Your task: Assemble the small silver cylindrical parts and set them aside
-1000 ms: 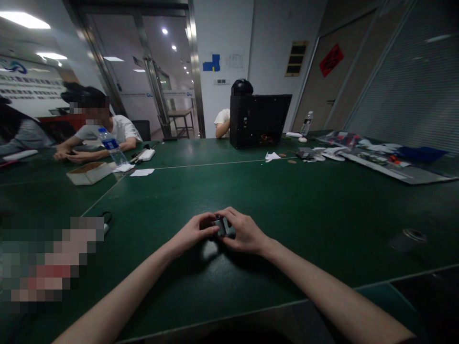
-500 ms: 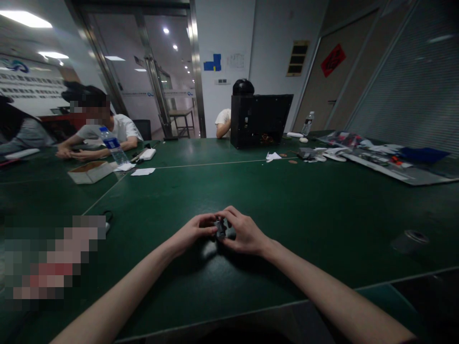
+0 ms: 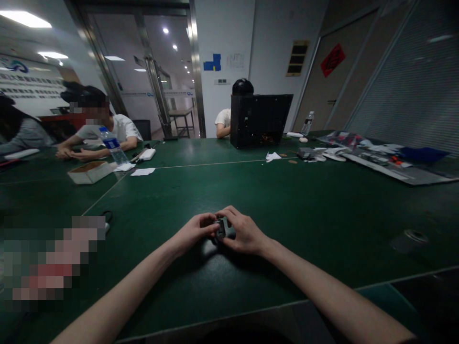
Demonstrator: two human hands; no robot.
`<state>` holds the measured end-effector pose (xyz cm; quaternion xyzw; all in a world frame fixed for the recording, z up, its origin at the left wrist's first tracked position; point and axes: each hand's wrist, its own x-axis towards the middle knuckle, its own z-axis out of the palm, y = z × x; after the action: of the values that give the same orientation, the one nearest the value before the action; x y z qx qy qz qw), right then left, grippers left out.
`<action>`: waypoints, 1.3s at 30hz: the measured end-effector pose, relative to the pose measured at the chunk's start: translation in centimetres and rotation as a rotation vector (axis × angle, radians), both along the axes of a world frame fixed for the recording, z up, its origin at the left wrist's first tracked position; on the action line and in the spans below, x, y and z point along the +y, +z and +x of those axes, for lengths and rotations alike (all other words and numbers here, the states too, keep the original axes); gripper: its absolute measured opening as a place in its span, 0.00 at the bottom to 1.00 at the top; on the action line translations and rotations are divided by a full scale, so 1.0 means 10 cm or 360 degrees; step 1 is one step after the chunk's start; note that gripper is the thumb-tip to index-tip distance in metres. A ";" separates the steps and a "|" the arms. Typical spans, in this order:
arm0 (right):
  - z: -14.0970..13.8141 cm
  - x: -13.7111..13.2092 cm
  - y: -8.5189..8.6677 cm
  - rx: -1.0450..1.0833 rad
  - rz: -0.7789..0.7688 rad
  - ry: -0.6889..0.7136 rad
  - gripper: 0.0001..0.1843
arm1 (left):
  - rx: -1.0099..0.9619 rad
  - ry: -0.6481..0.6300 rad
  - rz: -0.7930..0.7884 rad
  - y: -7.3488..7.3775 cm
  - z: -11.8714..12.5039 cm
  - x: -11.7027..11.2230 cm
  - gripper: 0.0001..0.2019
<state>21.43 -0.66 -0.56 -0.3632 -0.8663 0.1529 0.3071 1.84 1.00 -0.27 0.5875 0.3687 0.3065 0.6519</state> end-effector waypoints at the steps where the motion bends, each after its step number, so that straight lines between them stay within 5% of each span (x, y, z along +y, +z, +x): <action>1: 0.00 0.00 0.00 0.0005 -0.0001 0.0001 0.26 | -0.0026 -0.0010 -0.0017 0.01 0.00 0.00 0.17; 10: 0.01 -0.01 0.01 0.0015 -0.0017 -0.0001 0.27 | -0.0180 -0.0121 -0.0140 0.01 -0.02 -0.01 0.15; 29: 0.04 0.00 0.03 0.0002 -0.0051 0.0061 0.34 | 0.0258 0.0088 0.0304 0.00 0.00 0.05 0.15; 39: 0.04 0.04 -0.01 0.0039 0.0057 0.0001 0.11 | 0.0491 0.0002 0.0629 -0.02 0.02 0.01 0.11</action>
<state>21.88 -0.27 -0.63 -0.3554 -0.8652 0.1419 0.3240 2.07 1.07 -0.48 0.7432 0.3970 0.2798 0.4602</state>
